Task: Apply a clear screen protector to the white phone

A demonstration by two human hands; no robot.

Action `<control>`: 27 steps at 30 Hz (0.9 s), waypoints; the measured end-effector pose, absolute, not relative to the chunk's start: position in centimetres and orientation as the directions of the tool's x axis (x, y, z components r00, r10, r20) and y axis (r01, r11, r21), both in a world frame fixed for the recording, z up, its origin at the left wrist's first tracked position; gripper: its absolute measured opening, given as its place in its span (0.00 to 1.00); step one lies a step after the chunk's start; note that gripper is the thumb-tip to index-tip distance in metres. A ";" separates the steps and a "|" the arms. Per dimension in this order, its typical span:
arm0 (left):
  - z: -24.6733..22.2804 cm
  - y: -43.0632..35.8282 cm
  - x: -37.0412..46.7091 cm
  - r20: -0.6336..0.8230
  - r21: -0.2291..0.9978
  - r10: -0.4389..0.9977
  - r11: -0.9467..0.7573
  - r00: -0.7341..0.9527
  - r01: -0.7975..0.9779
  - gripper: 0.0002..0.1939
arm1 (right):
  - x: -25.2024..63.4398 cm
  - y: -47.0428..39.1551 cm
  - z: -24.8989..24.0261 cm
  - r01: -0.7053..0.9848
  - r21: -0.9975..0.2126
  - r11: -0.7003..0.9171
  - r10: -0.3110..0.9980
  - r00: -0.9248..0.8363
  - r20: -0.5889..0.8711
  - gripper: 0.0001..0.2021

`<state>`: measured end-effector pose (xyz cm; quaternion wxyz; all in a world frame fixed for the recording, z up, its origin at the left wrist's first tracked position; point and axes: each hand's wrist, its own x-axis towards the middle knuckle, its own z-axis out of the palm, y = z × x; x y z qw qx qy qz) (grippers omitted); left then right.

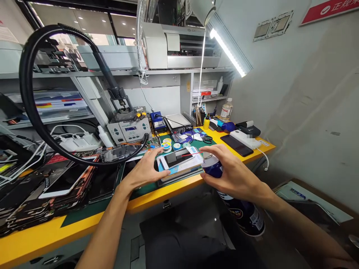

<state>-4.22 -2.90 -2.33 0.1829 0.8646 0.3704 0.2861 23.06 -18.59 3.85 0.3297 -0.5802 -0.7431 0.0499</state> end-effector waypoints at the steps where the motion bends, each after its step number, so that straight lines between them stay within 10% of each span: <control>1: -2.8 -2.9 -5.0 0.413 0.537 0.753 -0.655 0.512 0.531 0.36 | 22.8 -18.3 3.8 0.835 -0.455 0.309 0.903 -0.109 0.415 0.30; 9: -4.9 -2.6 -7.7 0.748 0.568 0.662 -0.614 -0.033 0.548 0.12 | 22.1 -16.5 4.4 0.893 -0.358 0.273 0.928 -0.147 0.341 0.29; 27: -4.7 -2.9 -7.6 0.842 0.520 0.503 -0.665 -0.194 0.536 0.09 | 22.0 -15.8 4.8 0.924 -0.308 0.227 0.947 -0.136 0.292 0.28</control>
